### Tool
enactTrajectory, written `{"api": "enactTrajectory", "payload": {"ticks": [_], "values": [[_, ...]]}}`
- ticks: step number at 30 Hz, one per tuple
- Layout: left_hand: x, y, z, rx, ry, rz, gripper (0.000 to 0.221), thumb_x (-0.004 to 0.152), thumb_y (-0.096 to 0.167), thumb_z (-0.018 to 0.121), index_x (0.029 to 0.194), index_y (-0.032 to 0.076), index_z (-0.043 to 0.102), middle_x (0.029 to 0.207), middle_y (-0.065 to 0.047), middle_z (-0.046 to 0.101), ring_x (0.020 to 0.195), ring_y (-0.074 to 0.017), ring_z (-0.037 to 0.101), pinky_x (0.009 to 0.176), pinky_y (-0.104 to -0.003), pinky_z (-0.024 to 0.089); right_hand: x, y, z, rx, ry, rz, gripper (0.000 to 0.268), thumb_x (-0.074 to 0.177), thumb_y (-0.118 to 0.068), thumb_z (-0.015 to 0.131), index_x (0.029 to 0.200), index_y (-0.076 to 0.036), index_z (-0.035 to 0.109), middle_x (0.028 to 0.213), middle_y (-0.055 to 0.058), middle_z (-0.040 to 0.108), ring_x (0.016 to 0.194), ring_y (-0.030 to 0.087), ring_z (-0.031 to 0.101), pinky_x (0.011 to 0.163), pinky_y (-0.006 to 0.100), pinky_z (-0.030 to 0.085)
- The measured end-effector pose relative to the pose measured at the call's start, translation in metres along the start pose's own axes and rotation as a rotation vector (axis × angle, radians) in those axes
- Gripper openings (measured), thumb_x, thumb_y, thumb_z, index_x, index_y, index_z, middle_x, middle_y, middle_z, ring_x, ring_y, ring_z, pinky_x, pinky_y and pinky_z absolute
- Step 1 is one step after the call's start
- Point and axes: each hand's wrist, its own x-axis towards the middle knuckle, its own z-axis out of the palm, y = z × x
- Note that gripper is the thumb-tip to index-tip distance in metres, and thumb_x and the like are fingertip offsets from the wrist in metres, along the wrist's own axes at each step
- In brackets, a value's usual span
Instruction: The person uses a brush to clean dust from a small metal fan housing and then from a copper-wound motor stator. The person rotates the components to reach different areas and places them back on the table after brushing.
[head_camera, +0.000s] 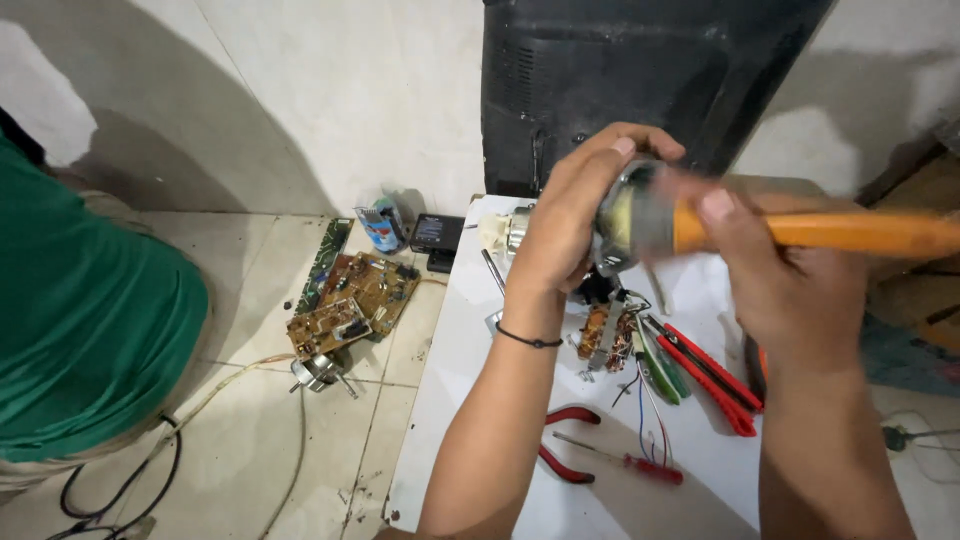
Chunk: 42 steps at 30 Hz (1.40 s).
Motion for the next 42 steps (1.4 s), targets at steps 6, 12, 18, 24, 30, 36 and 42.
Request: {"api": "enactTrajectory", "payload": {"ticks": [6, 12, 18, 24, 30, 36, 42], "values": [[0.0, -0.004, 0.001, -0.019, 0.003, -0.017, 0.034, 0.107, 0.024, 0.043, 0.11, 0.002, 0.068, 0.111, -0.008, 0.069, 0.104, -0.0187, 0.061, 0.098, -0.03, 0.047, 0.012, -0.029, 0.004, 0.209, -0.003, 0.024, 0.036, 0.111, -0.011, 0.055, 0.132, 0.017, 0.063, 0.1, 0.018, 0.067, 0.077, 0.022, 0.065, 0.079, 0.026, 0.055], [-0.009, 0.002, -0.004, 0.189, 0.168, 0.008, 0.031, 0.101, 0.019, 0.045, 0.106, 0.0, 0.069, 0.111, -0.011, 0.068, 0.099, -0.0216, 0.065, 0.091, -0.034, 0.056, 0.023, -0.01, -0.011, 0.485, 0.0, 0.115, 0.055, 0.109, -0.054, 0.044, 0.103, -0.002, 0.061, 0.104, 0.012, 0.069, 0.115, 0.026, 0.07, 0.121, 0.039, 0.052], [-0.043, -0.005, -0.017, 0.61, 0.42, -0.164, 0.027, 0.088, 0.021, 0.052, 0.09, 0.004, 0.073, 0.09, -0.008, 0.067, 0.081, -0.0204, 0.06, 0.074, -0.029, 0.047, 0.012, 0.021, -0.003, -0.363, -0.291, 0.368, 0.03, 0.097, -0.028, 0.064, 0.101, -0.001, 0.075, 0.067, 0.013, 0.069, 0.053, 0.023, 0.058, 0.052, 0.038, 0.045], [-0.061, -0.001, -0.024, 0.699, 0.377, -0.34, 0.049, 0.104, 0.049, 0.048, 0.107, 0.006, 0.071, 0.101, -0.023, 0.061, 0.097, -0.0383, 0.066, 0.089, -0.048, 0.051, -0.02, 0.024, 0.023, -0.578, -0.681, 0.595, 0.081, 0.092, -0.06, 0.064, 0.14, 0.003, 0.052, 0.091, 0.028, 0.075, 0.07, 0.033, 0.077, 0.068, 0.042, 0.061], [-0.07, -0.001, -0.044, 0.456, 0.57, -0.155, 0.068, 0.11, 0.048, 0.021, 0.095, 0.0, 0.067, 0.085, -0.019, 0.058, 0.085, -0.0308, 0.055, 0.083, -0.038, 0.044, -0.037, 0.073, 0.038, -0.383, -0.666, 0.628, 0.09, 0.089, -0.053, 0.071, 0.146, 0.011, 0.043, 0.078, 0.024, 0.073, 0.059, 0.025, 0.069, 0.061, 0.036, 0.058], [-0.087, -0.047, -0.127, 0.629, 0.638, -0.186, 0.079, 0.109, 0.061, 0.026, 0.109, -0.005, 0.069, 0.103, -0.032, 0.067, 0.101, -0.038, 0.064, 0.09, -0.046, 0.05, -0.044, 0.05, 0.015, 0.012, -0.482, 0.757, 0.074, 0.077, -0.026, 0.089, 0.134, 0.012, 0.062, 0.062, 0.009, 0.05, 0.047, 0.023, 0.057, 0.044, 0.034, 0.044], [-0.094, -0.045, -0.139, 0.744, 0.762, -0.439, 0.071, 0.11, 0.051, 0.029, 0.117, -0.006, 0.07, 0.121, -0.035, 0.066, 0.122, -0.0468, 0.06, 0.105, -0.055, 0.045, -0.053, 0.062, 0.012, 0.33, -0.297, 0.83, 0.059, 0.076, 0.004, 0.083, 0.128, 0.02, 0.058, 0.061, 0.004, 0.034, 0.039, 0.016, 0.042, 0.04, 0.03, 0.036]]}}
